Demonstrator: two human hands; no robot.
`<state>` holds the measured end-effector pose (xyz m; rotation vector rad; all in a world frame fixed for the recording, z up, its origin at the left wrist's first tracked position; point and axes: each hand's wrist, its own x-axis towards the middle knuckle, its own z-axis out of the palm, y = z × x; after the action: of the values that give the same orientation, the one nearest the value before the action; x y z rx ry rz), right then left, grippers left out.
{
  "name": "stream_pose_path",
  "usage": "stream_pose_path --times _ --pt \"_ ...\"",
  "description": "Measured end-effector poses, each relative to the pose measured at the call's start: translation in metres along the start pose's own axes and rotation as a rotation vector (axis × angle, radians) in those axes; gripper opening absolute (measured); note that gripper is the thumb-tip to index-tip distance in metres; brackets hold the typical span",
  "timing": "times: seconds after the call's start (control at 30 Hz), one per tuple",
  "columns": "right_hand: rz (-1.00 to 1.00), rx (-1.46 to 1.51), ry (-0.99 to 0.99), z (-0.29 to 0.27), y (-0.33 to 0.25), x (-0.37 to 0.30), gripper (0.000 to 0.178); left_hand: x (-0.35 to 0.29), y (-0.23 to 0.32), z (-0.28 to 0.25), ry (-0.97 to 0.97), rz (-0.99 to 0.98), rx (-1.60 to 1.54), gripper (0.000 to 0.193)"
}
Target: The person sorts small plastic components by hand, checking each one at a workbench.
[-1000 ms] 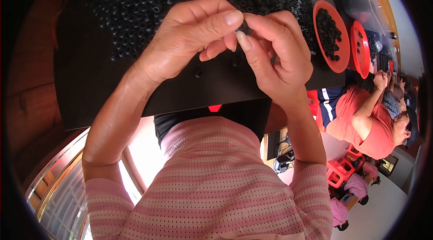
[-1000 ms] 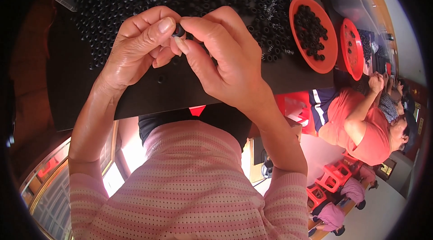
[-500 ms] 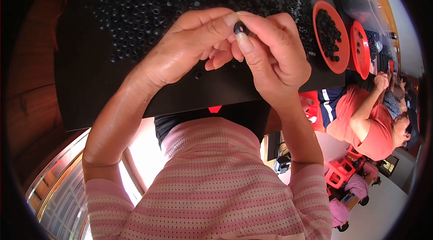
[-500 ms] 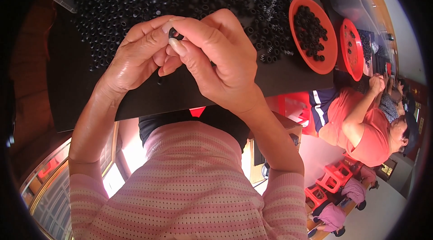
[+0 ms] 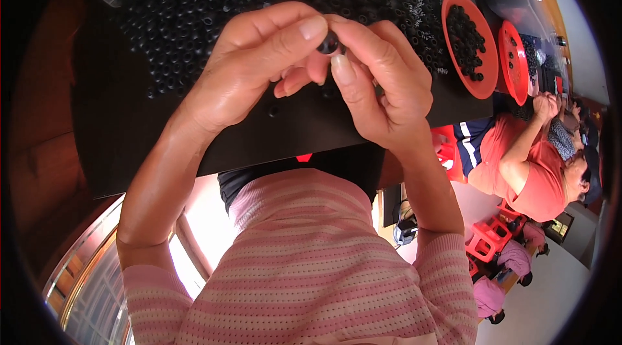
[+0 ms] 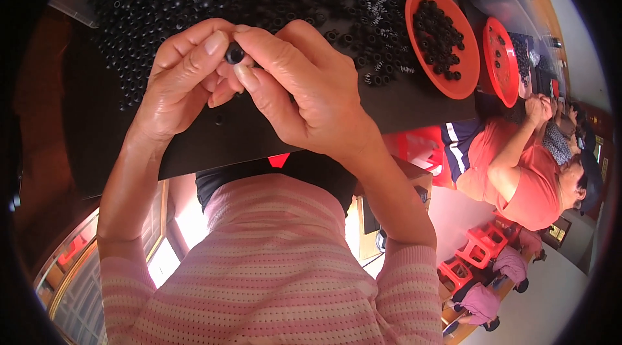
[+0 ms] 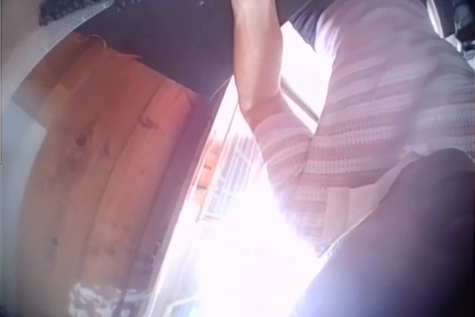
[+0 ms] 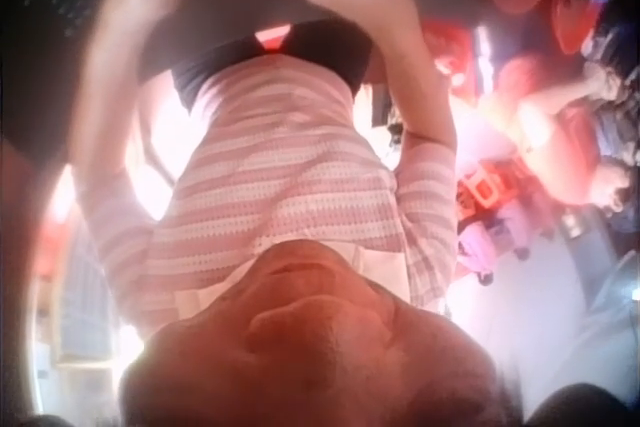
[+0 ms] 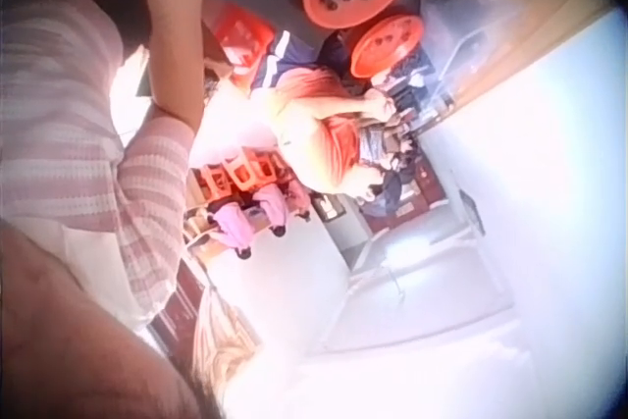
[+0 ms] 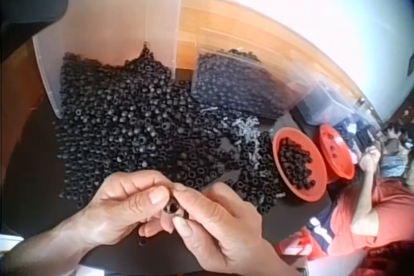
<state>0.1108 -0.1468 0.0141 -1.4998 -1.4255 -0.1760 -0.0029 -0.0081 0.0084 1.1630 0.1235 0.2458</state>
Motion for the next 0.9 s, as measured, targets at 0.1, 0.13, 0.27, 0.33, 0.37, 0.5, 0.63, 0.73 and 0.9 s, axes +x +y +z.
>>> stream_pose_path --times 0.1,0.13,0.27,0.33,0.37,0.5,0.63,0.73,0.9 --pt "0.006 -0.141 -0.061 -0.022 0.009 0.006 0.019 0.001 0.004 -0.004 -0.019 -0.070 0.034 0.034" --pt "0.056 -0.209 -0.071 -0.033 0.015 0.007 0.017 0.001 0.003 -0.002 0.018 -0.042 0.050 0.036" --pt "0.193 -0.478 -0.214 -0.071 0.053 0.015 0.014 0.002 0.005 -0.002 0.040 0.003 0.020 0.035" --pt "0.172 -0.603 -0.266 -0.075 0.071 0.015 0.015 0.001 0.004 -0.002 0.043 0.005 0.032 0.035" --pt "0.148 -0.727 -0.318 -0.076 0.077 0.015 0.016 0.001 0.004 -0.002 0.047 0.007 0.046 0.035" --pt "0.191 -0.708 -0.490 -0.061 0.080 0.015 0.019 0.002 0.002 -0.005 0.062 -0.015 0.074 0.035" --pt "0.206 -0.554 -0.448 -0.070 0.077 0.024 0.021 0.003 0.003 -0.005 0.052 0.000 0.057 0.034" --pt "0.204 -0.570 -0.425 -0.085 0.096 0.032 0.018 0.004 0.002 -0.002 0.031 0.015 0.054 0.033" --pt "0.213 -0.661 -0.529 -0.081 0.096 0.047 0.007 0.005 -0.001 -0.005 0.069 0.016 -0.015 0.030"
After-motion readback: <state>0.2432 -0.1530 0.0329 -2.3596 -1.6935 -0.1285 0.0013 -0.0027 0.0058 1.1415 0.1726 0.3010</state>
